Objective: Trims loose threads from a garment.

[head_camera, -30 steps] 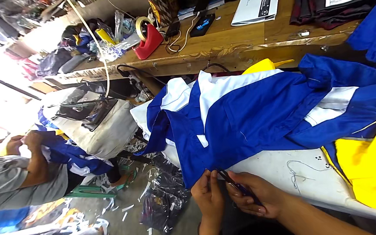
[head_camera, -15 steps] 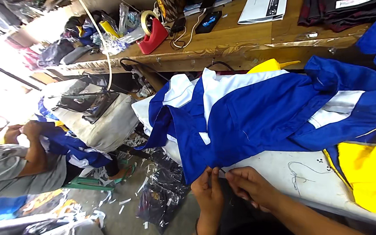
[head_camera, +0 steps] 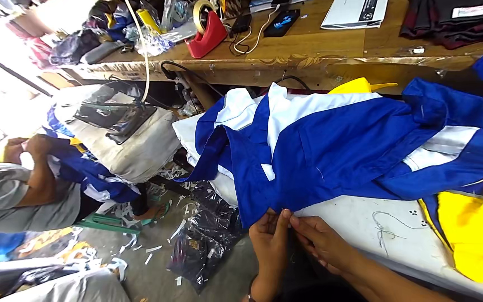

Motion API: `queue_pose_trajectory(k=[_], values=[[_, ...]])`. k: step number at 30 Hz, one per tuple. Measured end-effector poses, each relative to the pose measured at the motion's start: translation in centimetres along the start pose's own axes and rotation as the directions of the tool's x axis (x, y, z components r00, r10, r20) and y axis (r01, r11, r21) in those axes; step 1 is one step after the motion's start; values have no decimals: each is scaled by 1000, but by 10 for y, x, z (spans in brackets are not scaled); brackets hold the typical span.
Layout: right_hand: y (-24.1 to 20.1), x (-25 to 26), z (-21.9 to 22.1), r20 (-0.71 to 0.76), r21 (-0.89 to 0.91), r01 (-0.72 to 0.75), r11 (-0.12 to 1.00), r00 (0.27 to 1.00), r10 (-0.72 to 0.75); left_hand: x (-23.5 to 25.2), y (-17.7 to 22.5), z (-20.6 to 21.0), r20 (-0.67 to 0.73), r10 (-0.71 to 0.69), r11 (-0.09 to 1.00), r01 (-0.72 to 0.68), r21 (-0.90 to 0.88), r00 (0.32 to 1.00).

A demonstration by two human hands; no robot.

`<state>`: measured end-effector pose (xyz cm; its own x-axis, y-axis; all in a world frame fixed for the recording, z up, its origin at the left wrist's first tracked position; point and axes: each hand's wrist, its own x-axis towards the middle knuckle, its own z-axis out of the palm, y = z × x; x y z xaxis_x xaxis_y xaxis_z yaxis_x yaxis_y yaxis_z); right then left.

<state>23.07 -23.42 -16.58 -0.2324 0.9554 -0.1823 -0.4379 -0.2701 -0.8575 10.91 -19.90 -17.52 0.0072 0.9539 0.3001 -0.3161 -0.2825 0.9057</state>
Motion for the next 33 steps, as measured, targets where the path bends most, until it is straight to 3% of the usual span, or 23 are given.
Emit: queue_pose_trajectory(k=[6, 11, 17, 27, 31, 33], values=[[-8, 0, -7, 107, 36, -49, 998, 993, 45, 2, -7, -9, 31, 148, 974, -151, 171, 989], [-11, 0, -13, 340, 350, -277, 895, 928, 155, 6, -15, -15, 90, 313, 902, -326, 283, 945], [-15, -1, -6, 122, 53, -93, 994, 989, 86, 9, -8, -14, 96, 247, 922, -265, 284, 964], [-17, -5, -5, 133, 150, -143, 978, 983, 124, 6, -16, -10, 56, 316, 900, -318, 298, 947], [-19, -5, -11, 301, 360, -288, 887, 936, 182, 10, -16, -14, 123, 351, 855, -371, 363, 928], [-18, -3, -12, 298, 341, -275, 899, 939, 174, 12, -13, -18, 165, 345, 841, -383, 383, 924]])
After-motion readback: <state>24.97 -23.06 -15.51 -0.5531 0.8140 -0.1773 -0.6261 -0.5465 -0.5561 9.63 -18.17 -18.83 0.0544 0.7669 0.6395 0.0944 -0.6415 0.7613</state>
